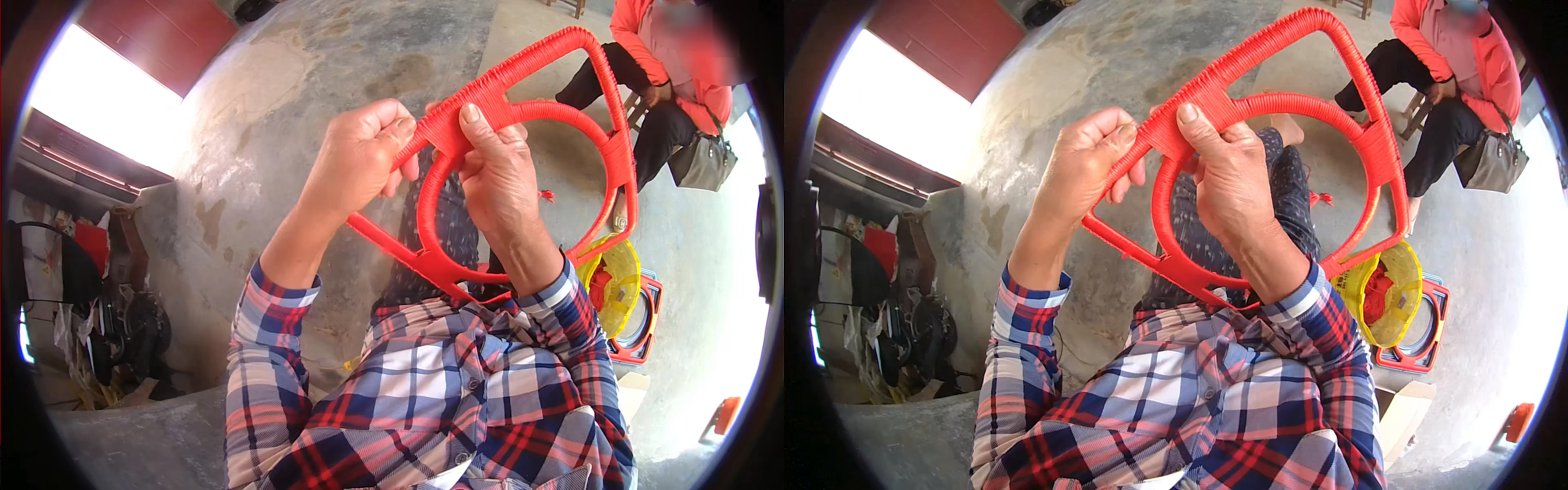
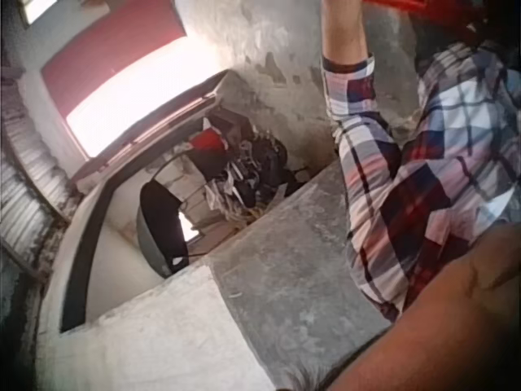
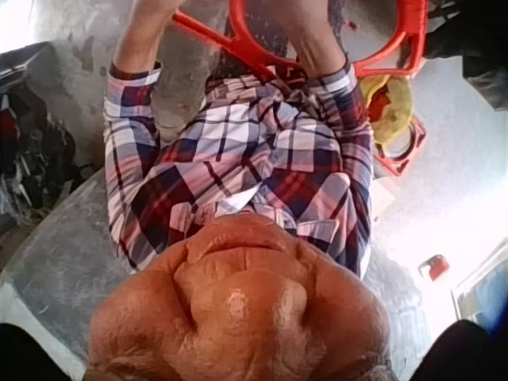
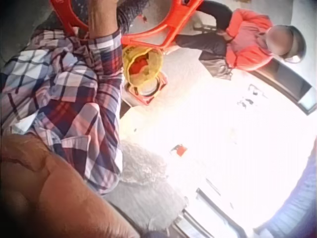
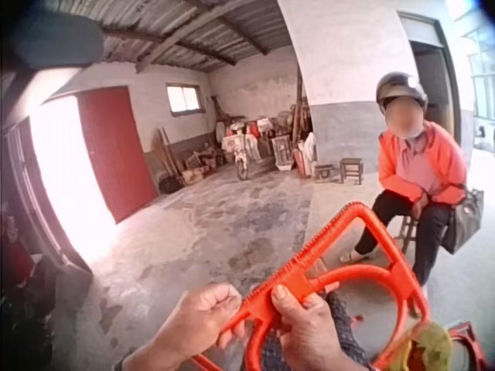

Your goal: Weaving and wrapping a red cord around a black plastic frame, likely for chair manufacturing.

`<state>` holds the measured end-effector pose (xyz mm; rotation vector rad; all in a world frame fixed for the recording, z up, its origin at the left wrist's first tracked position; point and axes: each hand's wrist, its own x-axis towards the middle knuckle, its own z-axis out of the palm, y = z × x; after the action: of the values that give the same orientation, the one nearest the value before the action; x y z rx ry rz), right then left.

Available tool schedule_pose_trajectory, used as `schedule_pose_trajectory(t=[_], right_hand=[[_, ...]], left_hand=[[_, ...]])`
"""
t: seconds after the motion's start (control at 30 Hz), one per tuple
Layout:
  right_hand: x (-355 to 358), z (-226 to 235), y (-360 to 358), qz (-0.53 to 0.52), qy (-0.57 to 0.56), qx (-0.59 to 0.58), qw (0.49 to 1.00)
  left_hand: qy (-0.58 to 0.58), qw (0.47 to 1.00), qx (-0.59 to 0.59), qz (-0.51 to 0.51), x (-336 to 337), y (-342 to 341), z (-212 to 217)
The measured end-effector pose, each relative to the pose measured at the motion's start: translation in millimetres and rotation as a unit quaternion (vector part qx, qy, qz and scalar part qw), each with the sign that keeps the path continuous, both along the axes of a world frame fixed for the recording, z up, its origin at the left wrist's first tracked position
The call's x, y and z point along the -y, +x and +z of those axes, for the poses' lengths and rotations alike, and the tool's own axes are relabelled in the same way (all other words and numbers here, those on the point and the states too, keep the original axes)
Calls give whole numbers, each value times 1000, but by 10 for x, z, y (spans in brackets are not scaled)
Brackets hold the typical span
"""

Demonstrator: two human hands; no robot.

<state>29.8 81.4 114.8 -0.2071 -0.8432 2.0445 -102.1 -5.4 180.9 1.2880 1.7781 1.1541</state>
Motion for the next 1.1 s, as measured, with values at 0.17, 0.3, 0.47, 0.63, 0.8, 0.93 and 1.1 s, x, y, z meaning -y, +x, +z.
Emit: schedule_pose_trajectory(t=[0.17,0.3,0.47,0.63,0.8,0.93,1.1], right_hand=[[-38,-140,9,-26,-46,0,999],[-101,-216,-8,-36,-61,43,997],[-222,-321,4,-50,-81,76,993],[-306,-427,16,2,-84,50,995],[-340,-593,-31,-7,-87,56,995],[-338,-712,-112,-22,-32,62,997],[-196,-1072,-200,70,-44,115,990]], left_hand=[[-8,1000,-3,-26,-123,89,-115],[-64,997,-47,-22,-281,-5,-202],[-95,994,39,-41,-447,-69,-341],[-69,989,115,-60,-407,-185,-398],[-66,993,60,-71,-379,-218,-495],[-92,994,53,-34,-425,-233,-537],[-96,995,22,-4,-443,-354,-747]])
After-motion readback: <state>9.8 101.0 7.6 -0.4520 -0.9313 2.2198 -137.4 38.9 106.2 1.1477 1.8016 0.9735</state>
